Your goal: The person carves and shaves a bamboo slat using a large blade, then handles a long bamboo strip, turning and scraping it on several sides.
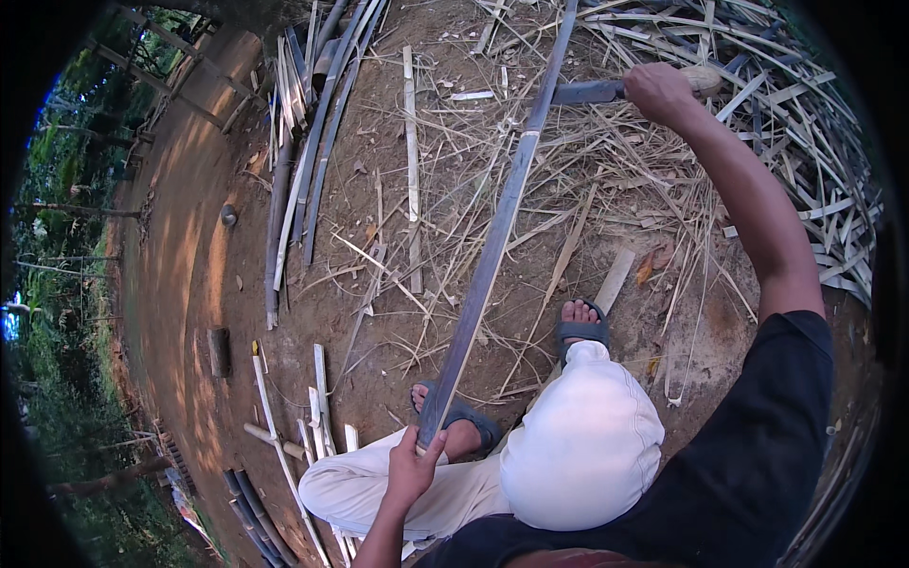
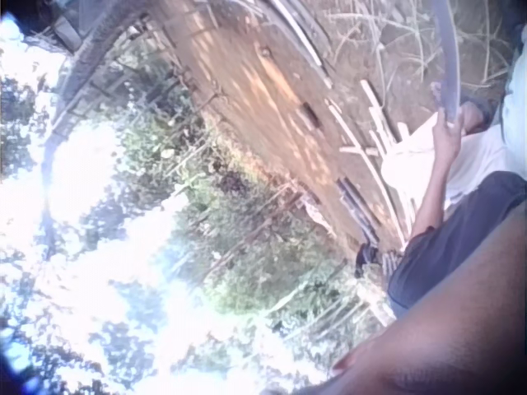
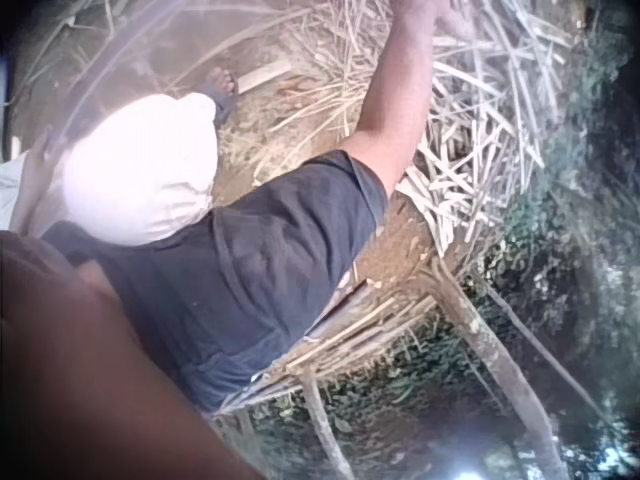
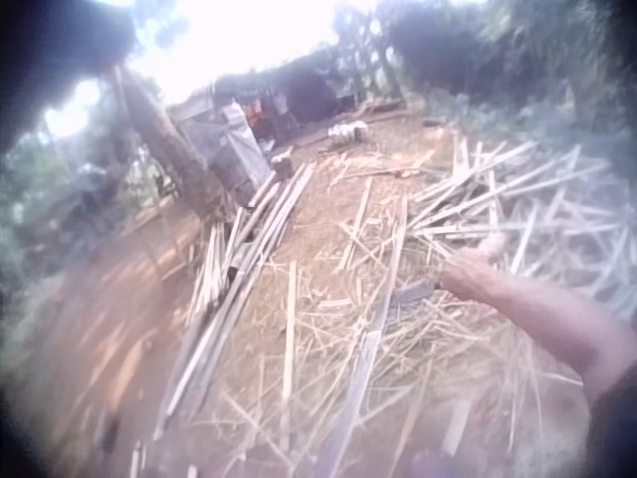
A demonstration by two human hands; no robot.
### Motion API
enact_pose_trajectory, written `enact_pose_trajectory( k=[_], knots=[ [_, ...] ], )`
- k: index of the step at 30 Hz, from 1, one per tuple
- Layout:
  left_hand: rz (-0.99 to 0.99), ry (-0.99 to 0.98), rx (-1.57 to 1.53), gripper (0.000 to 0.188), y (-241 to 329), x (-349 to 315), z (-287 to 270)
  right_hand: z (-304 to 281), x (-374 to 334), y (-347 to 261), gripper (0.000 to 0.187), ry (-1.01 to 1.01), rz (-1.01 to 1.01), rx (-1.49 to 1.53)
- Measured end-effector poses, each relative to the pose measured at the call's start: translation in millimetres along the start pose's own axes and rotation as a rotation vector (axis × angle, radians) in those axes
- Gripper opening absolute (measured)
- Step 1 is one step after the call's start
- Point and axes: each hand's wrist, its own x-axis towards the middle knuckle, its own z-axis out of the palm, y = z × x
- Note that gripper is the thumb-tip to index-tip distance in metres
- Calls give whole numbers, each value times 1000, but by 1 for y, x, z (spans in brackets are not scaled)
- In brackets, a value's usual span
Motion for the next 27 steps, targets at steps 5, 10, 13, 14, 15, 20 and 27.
enact_pose_trajectory(
  k=[5, 10, 13, 14, 15, 20, 27],
  knots=[
    [8, 56, 94, 43, 3, -3, 1, 55, -10, 104, 38, 134, 779, 497],
    [-6, 135, 81, 44, 27, -5, -4, 131, -87, 58, 48, 85, 695, 613],
    [28, 260, 114, 42, 46, -10, -32, 165, -171, -34, 29, 171, 680, 932],
    [52, 312, 67, 41, 51, -10, -40, 181, -199, -60, 28, 81, 756, 995],
    [25, 290, 44, 41, 59, -11, -49, 185, -227, -94, 21, 148, 740, 1016],
    [64, 284, -85, 38, 63, 4, -61, 169, -326, -199, 18, -257, 933, 1265],
    [110, 26, -313, 93, 148, 157, -39, 157, -409, -149, 19, -321, 900, 1137]
  ],
)
